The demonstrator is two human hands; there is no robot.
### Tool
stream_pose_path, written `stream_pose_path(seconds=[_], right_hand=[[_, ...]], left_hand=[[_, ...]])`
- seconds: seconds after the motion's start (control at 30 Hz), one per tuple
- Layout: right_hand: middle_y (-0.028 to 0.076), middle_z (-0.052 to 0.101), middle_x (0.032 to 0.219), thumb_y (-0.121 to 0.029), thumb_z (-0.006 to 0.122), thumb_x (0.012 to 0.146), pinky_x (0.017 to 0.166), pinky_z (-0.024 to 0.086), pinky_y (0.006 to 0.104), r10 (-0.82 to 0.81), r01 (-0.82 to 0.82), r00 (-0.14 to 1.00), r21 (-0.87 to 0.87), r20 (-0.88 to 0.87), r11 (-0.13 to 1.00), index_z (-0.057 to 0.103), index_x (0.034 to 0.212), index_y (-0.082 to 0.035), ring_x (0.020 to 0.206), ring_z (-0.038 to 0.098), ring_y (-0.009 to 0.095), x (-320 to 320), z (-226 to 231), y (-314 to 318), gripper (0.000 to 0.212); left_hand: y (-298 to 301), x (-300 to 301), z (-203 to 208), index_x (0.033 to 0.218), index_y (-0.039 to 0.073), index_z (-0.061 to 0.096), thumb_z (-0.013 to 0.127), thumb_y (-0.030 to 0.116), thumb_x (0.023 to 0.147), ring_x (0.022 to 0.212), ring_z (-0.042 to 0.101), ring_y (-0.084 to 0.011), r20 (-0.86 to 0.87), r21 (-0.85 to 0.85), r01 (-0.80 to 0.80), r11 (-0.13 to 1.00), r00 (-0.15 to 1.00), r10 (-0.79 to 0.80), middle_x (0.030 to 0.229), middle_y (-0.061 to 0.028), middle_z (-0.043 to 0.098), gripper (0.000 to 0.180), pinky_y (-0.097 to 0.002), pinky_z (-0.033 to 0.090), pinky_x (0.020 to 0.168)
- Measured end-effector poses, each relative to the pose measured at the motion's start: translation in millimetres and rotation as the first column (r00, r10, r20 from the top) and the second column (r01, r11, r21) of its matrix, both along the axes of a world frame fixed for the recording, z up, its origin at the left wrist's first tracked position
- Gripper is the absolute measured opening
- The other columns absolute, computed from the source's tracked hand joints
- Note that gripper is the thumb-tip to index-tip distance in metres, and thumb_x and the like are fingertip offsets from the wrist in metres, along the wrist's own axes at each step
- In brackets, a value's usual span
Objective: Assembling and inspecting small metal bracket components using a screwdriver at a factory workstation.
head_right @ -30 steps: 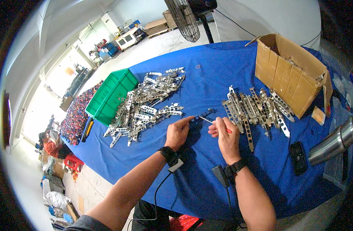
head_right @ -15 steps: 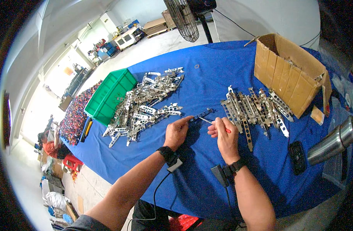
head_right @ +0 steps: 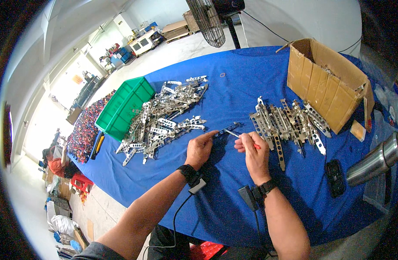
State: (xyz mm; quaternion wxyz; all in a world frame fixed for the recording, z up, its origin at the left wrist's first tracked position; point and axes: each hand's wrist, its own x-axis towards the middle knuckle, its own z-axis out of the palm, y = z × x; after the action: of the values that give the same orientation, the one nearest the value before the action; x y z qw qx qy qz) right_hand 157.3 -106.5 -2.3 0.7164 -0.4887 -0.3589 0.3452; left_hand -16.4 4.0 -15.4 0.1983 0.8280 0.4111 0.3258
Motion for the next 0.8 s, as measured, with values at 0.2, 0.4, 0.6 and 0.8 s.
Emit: stream_pose_path(seconds=[0.2,0.4,0.6,0.8], right_hand=[[0.012,0.07,0.082,-0.017,0.054,0.099,0.062,0.055,0.0274,-0.077,0.077,0.997,-0.02,-0.002,0.997,0.064,0.091,0.002,0.07,0.068,0.016,-0.7,-0.9,0.6,0.024],[0.012,0.069,0.081,-0.011,0.053,0.096,0.064,0.053,0.027,0.0,0.0,1.0,-0.017,-0.006,1.0,0.065,0.093,0.002,0.071,0.067,0.016,-0.3,1.2,-0.8,0.018],[0.012,0.07,0.082,-0.014,0.052,0.098,0.064,0.055,0.0277,-0.009,0.009,1.0,-0.038,0.008,0.999,0.064,0.092,0.004,0.07,0.068,0.017,2.3,-1.1,-1.7,0.022],[0.012,0.07,0.084,-0.008,0.054,0.096,0.065,0.056,0.0271,-0.067,0.067,0.997,0.005,0.042,0.998,0.064,0.094,0.003,0.073,0.068,0.016,-0.7,-6.2,2.2,0.015]], left_hand=[[-1.2,0.2,1.4,0.119,0.014,0.07,0.055,0.007,0.09,0.067,0.067,-0.0279,0.002,-0.006,0.001,1.0,1.0,-0.001,0.079,-0.0199,0.066,0.033,-0.0379,0.052,0.066],[-1.4,0.6,0.6,0.119,0.012,0.07,0.055,0.007,0.09,0.063,0.064,-0.0237,0.018,0.021,0.008,1.0,1.0,-0.009,0.075,-0.0189,0.065,0.033,-0.0362,0.051,0.064],[-2.4,1.1,3.3,0.119,0.011,0.07,0.055,0.008,0.09,0.059,0.062,-0.0217,0.022,-0.02,0.008,1.0,1.0,-0.007,0.072,-0.0184,0.063,0.032,-0.0357,0.05,0.062],[-2.5,1.5,2.4,0.118,0.013,0.07,0.055,0.008,0.09,0.058,0.062,-0.0249,-0.01,0.01,-0.017,1.0,1.0,0.017,0.07,-0.018,0.063,0.032,-0.0365,0.05,0.062]])
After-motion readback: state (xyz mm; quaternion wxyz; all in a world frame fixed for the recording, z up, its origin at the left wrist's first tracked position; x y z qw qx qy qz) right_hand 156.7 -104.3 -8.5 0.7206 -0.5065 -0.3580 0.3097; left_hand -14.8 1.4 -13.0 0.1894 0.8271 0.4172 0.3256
